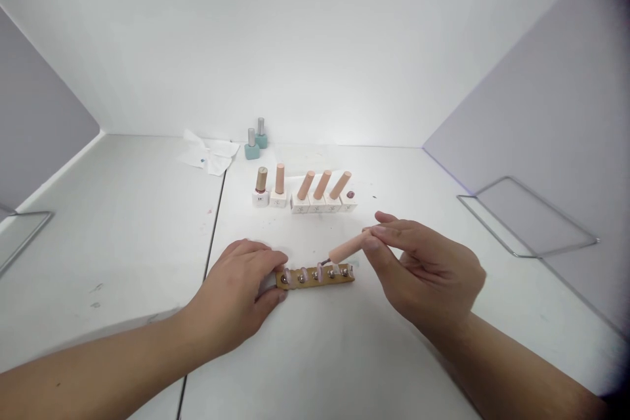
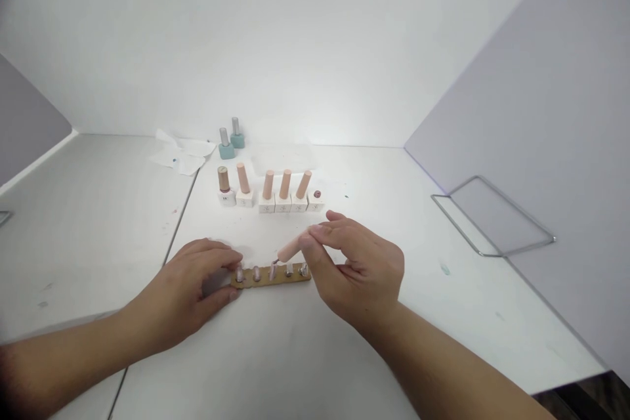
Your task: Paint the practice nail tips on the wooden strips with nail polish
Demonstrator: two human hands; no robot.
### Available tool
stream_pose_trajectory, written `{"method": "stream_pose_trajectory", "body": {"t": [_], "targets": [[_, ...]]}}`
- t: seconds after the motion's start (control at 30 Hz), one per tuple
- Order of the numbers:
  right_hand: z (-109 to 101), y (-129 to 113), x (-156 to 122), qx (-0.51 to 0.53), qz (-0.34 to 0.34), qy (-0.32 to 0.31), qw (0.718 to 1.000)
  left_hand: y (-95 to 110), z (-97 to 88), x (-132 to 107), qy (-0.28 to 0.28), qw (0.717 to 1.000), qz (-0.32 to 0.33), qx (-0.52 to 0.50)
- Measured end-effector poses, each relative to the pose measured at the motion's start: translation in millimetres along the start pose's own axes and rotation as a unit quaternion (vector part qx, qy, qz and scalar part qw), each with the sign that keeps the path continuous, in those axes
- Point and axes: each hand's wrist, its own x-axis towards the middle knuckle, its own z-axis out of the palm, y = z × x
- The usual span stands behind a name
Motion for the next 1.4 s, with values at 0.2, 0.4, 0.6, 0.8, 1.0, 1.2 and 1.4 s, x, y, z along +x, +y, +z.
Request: {"method": "stream_pose_trajectory", "body": {"t": [0.2,0.4,0.6,0.8,1.0,1.2,1.4], "targets": [[2,0,3,-0.015,-0.005,-0.033,0.999,2,-0.6,1,-0.002,1.0,0.006,-0.002],[-2,-6,6,-0.001,-0.012,-0.048,0.999,1,-0.7,1,-0.001,1.0,0.007,-0.002],[-5,-6,4,0.025,-0.012,-0.066,0.997,2,-1.2,1,0.003,1.0,-0.005,-0.007],[-2,-1,3,0.014,-0.015,-0.017,1.0,3,-2.0,2,0.003,1.0,0.003,-0.012],[0,2,3,0.006,-0.006,-0.048,0.999,4,-1.5,0,0.001,1.0,-0.001,-0.011],[-3,-2,10,0.024,-0.051,-0.055,0.997,4,-3.0,0,-0.006,1.0,-0.01,-0.007],[-5,-4,9,0.054,-0.048,-0.075,0.995,3,-1.3,-1,0.0,1.0,-0.007,-0.008]]}}
